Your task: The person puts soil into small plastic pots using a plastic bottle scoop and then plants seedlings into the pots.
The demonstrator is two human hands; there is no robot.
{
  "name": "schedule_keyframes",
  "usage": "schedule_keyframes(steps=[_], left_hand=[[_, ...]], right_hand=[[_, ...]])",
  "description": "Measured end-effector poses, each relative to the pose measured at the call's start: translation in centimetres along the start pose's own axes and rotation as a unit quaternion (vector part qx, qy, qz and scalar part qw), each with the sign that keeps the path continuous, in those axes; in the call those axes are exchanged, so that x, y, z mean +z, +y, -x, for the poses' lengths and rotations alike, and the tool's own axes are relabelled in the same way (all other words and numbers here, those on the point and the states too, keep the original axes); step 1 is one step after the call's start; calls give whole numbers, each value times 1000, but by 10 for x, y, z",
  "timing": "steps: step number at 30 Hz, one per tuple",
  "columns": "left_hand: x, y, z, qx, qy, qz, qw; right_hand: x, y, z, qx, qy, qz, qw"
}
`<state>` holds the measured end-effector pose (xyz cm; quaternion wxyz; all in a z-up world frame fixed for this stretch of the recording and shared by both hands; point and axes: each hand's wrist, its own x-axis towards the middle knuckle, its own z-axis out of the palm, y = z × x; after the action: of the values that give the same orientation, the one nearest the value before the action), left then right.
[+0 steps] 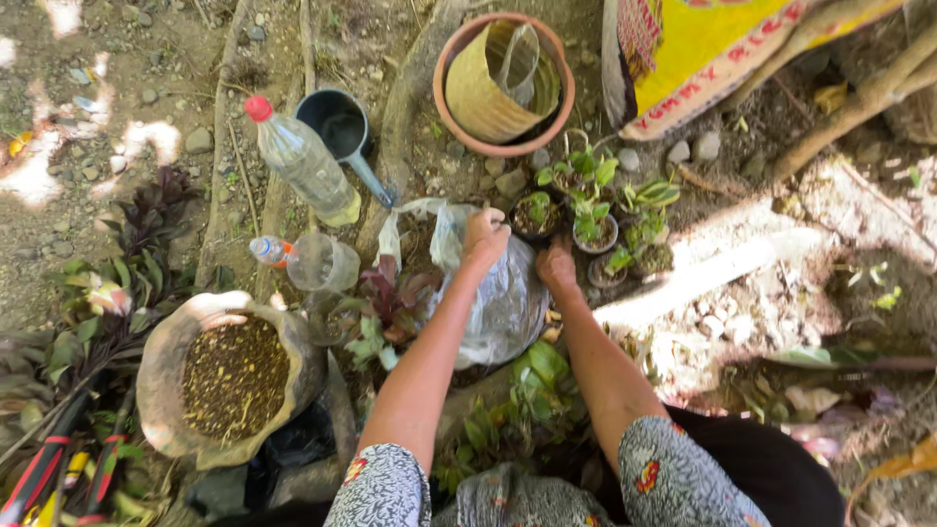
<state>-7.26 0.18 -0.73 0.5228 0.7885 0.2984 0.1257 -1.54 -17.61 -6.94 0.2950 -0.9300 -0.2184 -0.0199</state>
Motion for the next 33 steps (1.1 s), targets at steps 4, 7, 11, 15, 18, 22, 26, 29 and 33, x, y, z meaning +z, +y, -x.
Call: schedule_keyframes(steps=[4, 7, 11, 15, 18, 22, 26, 29, 33], left_hand=[[-57, 29, 43, 48, -81, 4, 996], [-96, 52, 72, 81, -151, -12, 985], [-130, 75, 114, 24, -217, -97, 971], [-173, 93, 162, 6, -244, -112, 963], [-202, 94, 186, 22, -285, -114, 951], [-223, 86, 185, 78, -264, -132, 952], [-222, 98, 194, 53, -248, -91, 963], [-211, 96, 204, 55, -259, -94, 960], [-188, 79, 205, 80, -275, -110, 952]], right_hand=[[-30, -18, 27, 73, -107, 18, 991], [-56, -30, 50, 81, -133, 58, 986], [-71, -21, 92, 50, -213, 247, 944], [-68, -21, 125, 32, -144, 212, 966], [-62, -43, 133, -38, -199, 276, 939], [-63, -51, 149, 70, -192, 118, 972], [-96, -28, 134, 36, -145, 103, 983], [-114, -12, 118, 68, -101, 98, 988], [-112, -4, 111, 23, -192, 225, 955]])
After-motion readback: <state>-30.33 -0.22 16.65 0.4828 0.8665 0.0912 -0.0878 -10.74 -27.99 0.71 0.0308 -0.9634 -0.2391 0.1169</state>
